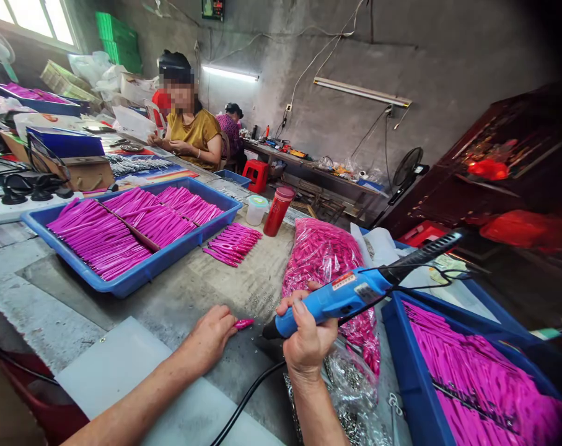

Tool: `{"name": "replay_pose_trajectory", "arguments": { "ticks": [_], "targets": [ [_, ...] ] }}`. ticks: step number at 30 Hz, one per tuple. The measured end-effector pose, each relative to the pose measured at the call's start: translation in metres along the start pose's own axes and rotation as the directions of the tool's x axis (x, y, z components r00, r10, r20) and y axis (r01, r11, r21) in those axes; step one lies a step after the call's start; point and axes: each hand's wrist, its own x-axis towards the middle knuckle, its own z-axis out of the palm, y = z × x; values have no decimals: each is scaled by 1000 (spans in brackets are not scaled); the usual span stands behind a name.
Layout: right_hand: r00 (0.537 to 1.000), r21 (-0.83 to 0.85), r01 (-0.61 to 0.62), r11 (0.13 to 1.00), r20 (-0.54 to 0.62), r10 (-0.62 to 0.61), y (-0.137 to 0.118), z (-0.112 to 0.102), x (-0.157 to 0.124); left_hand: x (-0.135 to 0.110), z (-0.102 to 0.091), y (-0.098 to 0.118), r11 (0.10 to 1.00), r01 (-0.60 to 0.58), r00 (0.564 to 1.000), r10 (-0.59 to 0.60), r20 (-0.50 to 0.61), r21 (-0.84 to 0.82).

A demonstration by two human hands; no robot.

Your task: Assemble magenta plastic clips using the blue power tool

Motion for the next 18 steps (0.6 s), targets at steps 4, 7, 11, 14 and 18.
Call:
{"name": "replay_pose_trajectory", "arguments": {
  "ticks": [4, 7, 11, 14, 18],
  "targets": [
    [1000, 8, -4, 1000, 2, 4, 0, -3, -1, -1, 0, 3, 995, -53, 998, 50, 47, 79],
    [1000, 26, -1, 1000, 4, 1, 0, -3, -1, -2, 2, 3, 993, -64, 997, 59, 57, 99],
    [1000, 35, -11, 999, -4, 11, 0, -2, -1, -2, 3, 3, 991, -74, 994, 65, 82, 111],
    [1000, 27, -7, 1000, -10, 7, 0, -2, -1, -1, 1, 4, 991, -65, 994, 54, 97, 121],
    [1000, 28, -11, 1000, -12, 12, 1, -3, -2, 0, 1, 6, 988, -60, 993, 44, 112, 142]
  ]
}}
